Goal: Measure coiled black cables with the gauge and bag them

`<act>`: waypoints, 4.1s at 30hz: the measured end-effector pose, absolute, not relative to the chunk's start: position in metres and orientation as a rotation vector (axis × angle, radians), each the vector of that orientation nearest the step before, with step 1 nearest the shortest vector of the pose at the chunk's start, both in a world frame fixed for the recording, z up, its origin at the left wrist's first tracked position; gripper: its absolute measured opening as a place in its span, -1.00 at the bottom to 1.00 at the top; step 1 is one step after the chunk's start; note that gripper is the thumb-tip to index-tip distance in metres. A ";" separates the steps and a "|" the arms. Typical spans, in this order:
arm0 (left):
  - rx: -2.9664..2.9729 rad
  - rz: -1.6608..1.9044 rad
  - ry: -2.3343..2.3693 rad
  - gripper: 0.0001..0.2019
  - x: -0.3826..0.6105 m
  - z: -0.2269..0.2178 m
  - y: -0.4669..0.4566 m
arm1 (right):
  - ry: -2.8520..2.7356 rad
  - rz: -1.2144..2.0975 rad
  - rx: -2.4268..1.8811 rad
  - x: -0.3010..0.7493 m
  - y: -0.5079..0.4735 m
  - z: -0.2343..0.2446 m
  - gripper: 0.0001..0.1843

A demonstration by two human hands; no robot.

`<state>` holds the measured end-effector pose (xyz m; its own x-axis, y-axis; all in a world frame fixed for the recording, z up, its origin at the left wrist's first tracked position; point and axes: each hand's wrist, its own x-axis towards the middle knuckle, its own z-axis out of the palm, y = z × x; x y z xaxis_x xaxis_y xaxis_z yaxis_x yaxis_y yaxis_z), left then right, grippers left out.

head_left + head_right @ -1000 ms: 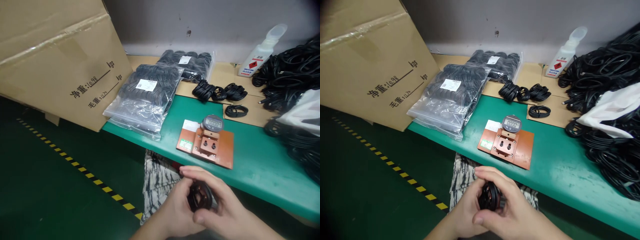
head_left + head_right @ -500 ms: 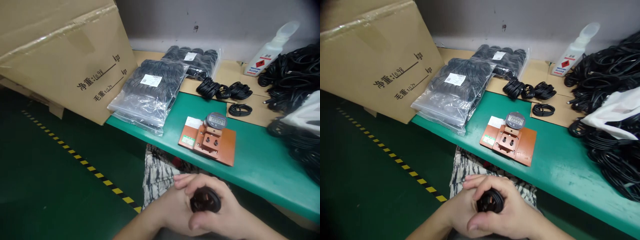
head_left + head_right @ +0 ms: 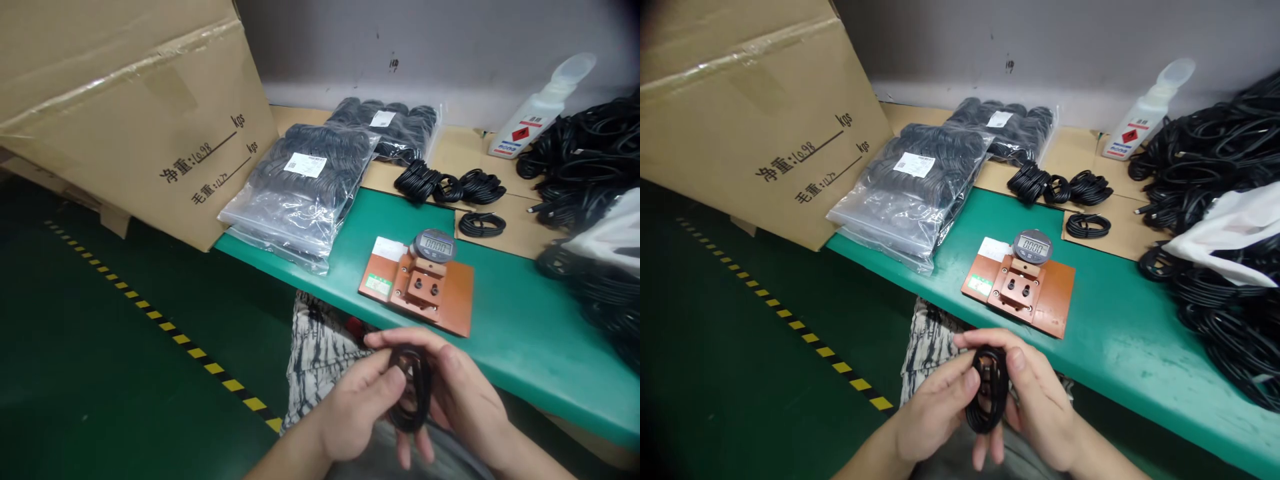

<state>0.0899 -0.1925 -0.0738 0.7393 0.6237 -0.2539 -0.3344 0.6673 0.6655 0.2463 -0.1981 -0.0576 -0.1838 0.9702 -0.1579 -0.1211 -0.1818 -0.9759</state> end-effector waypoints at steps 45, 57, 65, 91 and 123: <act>1.414 0.410 0.923 -0.25 0.075 -0.051 -0.154 | -1.015 1.679 -1.407 0.253 -0.184 -0.059 -0.48; 1.419 0.468 0.833 -0.32 0.085 -0.044 -0.134 | -0.608 1.483 -1.442 0.242 -0.181 -0.070 -0.48; 1.274 0.388 0.804 -0.30 0.081 -0.042 -0.120 | -0.603 1.427 -1.459 0.239 -0.176 -0.073 -0.45; 1.254 0.318 0.825 -0.25 0.087 -0.038 -0.107 | -0.579 1.437 -1.417 0.241 -0.170 -0.072 -0.44; 1.115 0.441 0.743 -0.23 0.085 -0.055 -0.108 | -0.615 1.384 -1.431 0.240 -0.170 -0.074 -0.47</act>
<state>0.0847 -0.1084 -0.0548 0.6847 0.6586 -0.3121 0.0412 0.3925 0.9188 0.2404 -0.1703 -0.0742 0.2127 0.8809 -0.4229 -0.2764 -0.3609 -0.8907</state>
